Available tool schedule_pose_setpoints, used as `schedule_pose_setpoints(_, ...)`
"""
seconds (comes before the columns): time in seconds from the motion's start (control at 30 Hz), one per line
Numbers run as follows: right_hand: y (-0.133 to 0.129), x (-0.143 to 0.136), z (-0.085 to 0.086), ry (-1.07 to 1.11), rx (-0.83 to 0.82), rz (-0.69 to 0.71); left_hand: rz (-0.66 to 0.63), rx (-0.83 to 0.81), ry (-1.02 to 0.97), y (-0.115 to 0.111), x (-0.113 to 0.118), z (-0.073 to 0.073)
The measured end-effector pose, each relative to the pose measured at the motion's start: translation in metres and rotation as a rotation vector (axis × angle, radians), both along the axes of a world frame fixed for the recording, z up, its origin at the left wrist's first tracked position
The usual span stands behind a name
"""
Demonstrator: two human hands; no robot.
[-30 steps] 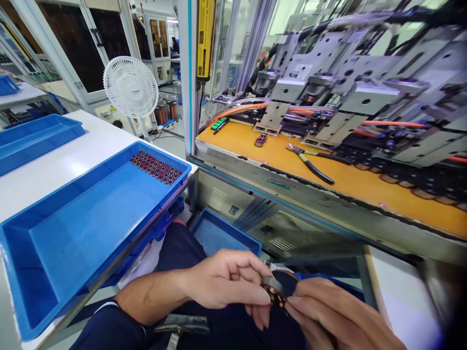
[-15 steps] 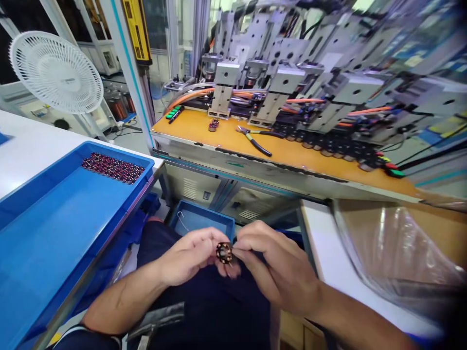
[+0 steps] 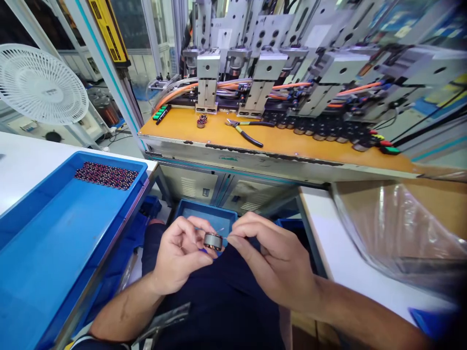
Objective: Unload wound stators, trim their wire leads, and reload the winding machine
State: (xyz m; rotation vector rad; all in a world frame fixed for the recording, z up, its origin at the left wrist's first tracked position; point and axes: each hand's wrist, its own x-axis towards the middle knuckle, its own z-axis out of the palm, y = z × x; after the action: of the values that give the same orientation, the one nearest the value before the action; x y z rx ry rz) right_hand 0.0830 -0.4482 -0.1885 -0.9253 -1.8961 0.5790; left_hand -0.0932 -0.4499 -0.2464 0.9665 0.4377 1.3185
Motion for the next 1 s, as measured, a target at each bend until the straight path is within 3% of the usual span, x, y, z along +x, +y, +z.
schedule_pose_setpoints(0.2, -0.004, -0.007, -0.004, 0.108, -0.031, -0.063, 0.156, 0.091, 0.120, 0.003, 0.000, -0.001)
schedule_pose_setpoints(0.3, -0.007, -0.009, -0.004, 0.195, -0.273, -0.054, 0.133, 0.129, 0.130, 0.005, -0.003, -0.003)
schedule_pose_setpoints(0.47, -0.008, -0.011, -0.007, 0.411, -0.814, 0.130, 0.075, 0.118, 0.044, 0.010, -0.005, -0.008)
schedule_pose_setpoints(0.67, -0.005, -0.015, -0.019, 0.597, -1.009, 0.226, 0.030, 0.111, 0.004, 0.011, -0.006, -0.010)
schedule_pose_setpoints(0.87, -0.003, -0.022, -0.035, 0.653, -0.873, 0.381, -0.013, 0.089, -0.017, 0.014, -0.003, -0.007)
schedule_pose_setpoints(0.93, -0.001, -0.023, -0.039, 0.598, -0.633, 0.298, -0.016, -0.014, -0.052, 0.018, 0.000, -0.010)
schedule_pose_setpoints(1.0, 0.004, -0.020, -0.043, 0.412, -0.206, 0.095, 0.042, -0.215, -0.043, 0.021, 0.001, -0.017)
